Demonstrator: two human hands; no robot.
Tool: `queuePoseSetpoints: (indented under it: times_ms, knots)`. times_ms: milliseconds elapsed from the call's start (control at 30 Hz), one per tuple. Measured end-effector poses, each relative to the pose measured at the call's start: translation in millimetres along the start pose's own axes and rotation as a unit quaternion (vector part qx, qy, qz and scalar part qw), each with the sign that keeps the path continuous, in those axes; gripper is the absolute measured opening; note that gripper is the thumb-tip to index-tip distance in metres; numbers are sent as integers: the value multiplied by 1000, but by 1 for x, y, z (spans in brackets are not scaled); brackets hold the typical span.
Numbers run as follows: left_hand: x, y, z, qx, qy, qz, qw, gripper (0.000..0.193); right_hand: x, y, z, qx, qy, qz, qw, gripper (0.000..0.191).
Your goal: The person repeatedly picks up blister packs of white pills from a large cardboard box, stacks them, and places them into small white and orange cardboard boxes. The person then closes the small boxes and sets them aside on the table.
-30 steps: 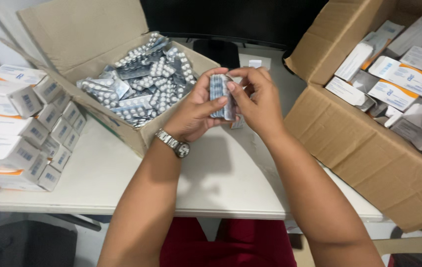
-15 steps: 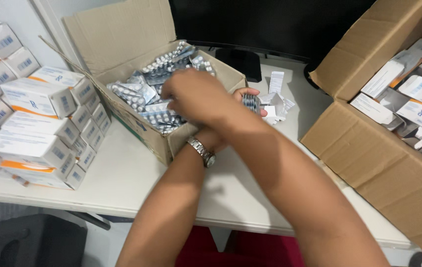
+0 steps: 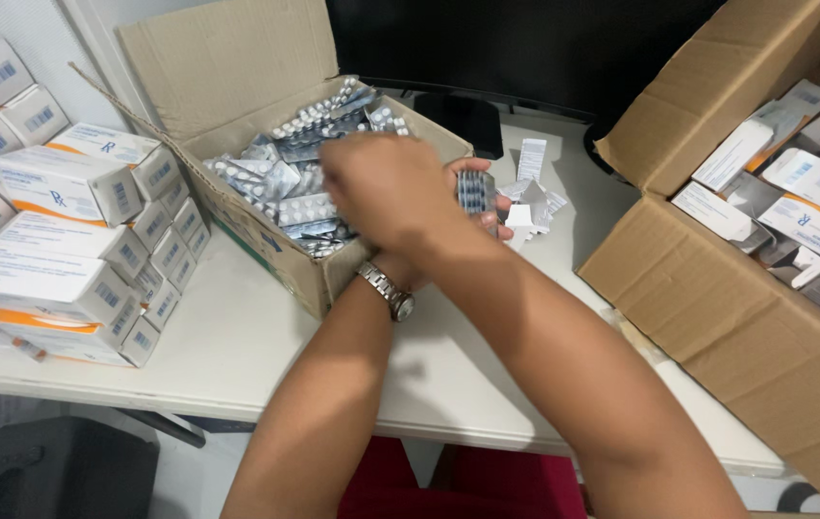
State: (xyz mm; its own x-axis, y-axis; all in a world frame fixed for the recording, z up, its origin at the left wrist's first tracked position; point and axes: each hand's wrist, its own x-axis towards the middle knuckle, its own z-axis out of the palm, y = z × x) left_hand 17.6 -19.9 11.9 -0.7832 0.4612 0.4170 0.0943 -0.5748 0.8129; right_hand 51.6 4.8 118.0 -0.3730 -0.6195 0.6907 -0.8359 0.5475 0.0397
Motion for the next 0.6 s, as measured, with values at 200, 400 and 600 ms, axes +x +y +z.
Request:
queuePoseSetpoints:
  times_ms: [200,400,600]
  knots:
    - [2,-12,-12,-49,65,-37,996,38,-43,22,-53,-85,208,-181,957,14]
    - [-4,-2,-7,-3,65,-43,997,32,-69,41,-68,-120,218,-180,952,14]
    - [-7,22,18,-61,62,-12,996,54,-104,59,-76,24,272,-9,962,22]
